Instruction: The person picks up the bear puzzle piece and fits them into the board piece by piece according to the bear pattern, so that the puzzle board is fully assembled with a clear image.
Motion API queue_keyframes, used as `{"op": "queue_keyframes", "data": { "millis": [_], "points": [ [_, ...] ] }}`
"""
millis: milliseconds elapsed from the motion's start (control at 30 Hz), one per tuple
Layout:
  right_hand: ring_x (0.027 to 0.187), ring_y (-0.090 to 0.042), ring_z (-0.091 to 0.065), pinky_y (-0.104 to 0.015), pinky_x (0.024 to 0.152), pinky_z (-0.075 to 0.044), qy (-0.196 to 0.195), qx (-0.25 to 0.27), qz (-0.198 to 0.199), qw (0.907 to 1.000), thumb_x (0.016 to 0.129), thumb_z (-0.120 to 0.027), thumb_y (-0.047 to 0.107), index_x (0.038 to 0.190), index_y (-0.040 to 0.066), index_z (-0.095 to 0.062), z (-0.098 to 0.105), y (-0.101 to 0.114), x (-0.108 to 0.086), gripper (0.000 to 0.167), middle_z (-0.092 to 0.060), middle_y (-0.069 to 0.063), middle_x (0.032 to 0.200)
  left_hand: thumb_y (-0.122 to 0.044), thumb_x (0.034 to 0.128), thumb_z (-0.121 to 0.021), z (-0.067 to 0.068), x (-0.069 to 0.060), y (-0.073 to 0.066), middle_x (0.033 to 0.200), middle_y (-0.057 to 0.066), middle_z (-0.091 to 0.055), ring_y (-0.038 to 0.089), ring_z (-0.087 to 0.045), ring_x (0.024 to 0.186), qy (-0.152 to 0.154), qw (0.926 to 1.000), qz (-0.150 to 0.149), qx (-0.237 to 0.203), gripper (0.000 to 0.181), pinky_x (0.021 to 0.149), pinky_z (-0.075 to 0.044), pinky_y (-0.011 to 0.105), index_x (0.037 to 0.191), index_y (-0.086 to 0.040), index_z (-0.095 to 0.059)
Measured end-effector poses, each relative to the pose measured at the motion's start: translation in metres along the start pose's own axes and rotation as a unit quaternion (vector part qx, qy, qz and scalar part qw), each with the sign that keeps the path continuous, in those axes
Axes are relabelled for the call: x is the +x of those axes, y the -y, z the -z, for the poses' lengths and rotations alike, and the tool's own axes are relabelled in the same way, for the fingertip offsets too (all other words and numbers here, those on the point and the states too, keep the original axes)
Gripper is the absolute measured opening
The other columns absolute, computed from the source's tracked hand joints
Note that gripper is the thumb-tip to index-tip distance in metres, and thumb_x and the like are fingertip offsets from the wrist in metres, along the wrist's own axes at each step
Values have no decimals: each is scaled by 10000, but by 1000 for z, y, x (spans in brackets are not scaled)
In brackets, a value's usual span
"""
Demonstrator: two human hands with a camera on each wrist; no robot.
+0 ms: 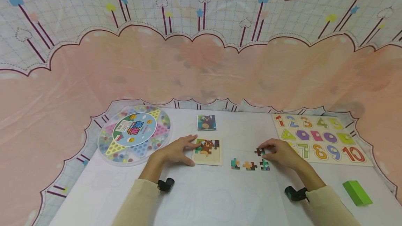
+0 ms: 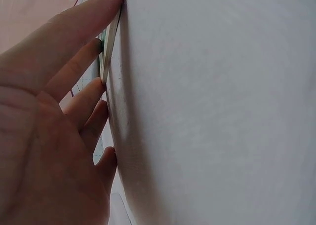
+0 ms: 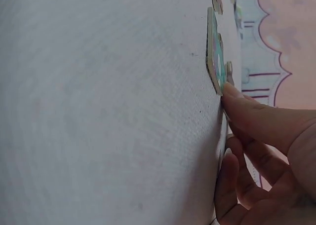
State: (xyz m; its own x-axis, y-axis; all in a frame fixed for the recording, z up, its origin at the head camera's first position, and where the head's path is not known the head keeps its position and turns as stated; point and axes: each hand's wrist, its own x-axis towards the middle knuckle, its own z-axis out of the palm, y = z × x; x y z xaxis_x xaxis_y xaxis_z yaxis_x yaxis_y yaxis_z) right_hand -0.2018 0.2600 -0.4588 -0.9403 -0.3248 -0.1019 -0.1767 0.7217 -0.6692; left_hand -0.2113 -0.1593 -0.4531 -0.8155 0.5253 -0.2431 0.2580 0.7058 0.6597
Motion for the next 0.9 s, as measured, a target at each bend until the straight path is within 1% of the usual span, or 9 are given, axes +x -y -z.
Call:
{"op": "queue_keyframes", "data": {
  "millis": [167,267,467,600,700,767,900],
  "points": [
    [1137,-281,-636,-512,1017,-559,-46,-60,-125,9999,872,-798,133,1152,110,-734,1,1,1,288,-708,-136,1242,-253,797,-871,-1,1,1,1709,67,-269,374,-154,1607,-9,10000,-62,39,726,1283,-181,628,1456,-175,-576],
    [1127,-273,-634,-520,1026,-552,-100,-123,-245,9996,865,-807,143,1113,125,-741,1,1,3,257,-717,-123,1223,-258,795,-872,-1,1,1,1709,73,-269,382,-159,1604,-16,9999,-95,59,729,1279,-184,635,1456,-175,-577],
    [1048,-224,-640,-499,1003,-570,-159,-96,-344,9992,856,-813,128,1014,116,-749,-1,2,3,171,-735,-94,1128,-265,799,-870,-1,1,2,1712,54,-263,369,-151,1609,14,10000,-22,73,727,1281,-187,630,1460,-197,-574],
    [1026,-216,-643,-481,980,-579,-162,-112,-413,9990,856,-811,117,1020,106,-756,-2,3,3,173,-737,-104,1126,-254,798,-871,-1,1,2,1716,27,-256,348,-134,1616,19,10000,49,3,725,1287,-179,621,1459,-216,-574],
    [1020,-213,-640,-476,973,-577,-132,-172,-413,9989,852,-815,123,1030,102,-761,-1,5,3,187,-736,-111,1133,-249,798,-871,-1,0,2,1716,30,-256,353,-135,1615,7,10000,33,-28,724,1286,-179,622,1458,-211,-575],
    [994,-204,-635,-438,936,-583,-86,-195,-395,9990,846,-821,133,1039,95,-766,0,5,3,203,-739,-104,1114,-250,797,-873,-1,0,2,1715,33,-259,355,-138,1615,2,10000,21,-34,724,1287,-179,622,1456,-208,-577],
    [935,-162,-649,-296,830,-571,-13,-197,-424,9989,836,-838,181,1055,102,-778,4,6,3,240,-753,-65,1059,-253,797,-872,-1,1,1,1713,42,-264,363,-148,1611,-6,10000,-12,-20,720,1284,-183,625,1454,-209,-580]
  ]
}}
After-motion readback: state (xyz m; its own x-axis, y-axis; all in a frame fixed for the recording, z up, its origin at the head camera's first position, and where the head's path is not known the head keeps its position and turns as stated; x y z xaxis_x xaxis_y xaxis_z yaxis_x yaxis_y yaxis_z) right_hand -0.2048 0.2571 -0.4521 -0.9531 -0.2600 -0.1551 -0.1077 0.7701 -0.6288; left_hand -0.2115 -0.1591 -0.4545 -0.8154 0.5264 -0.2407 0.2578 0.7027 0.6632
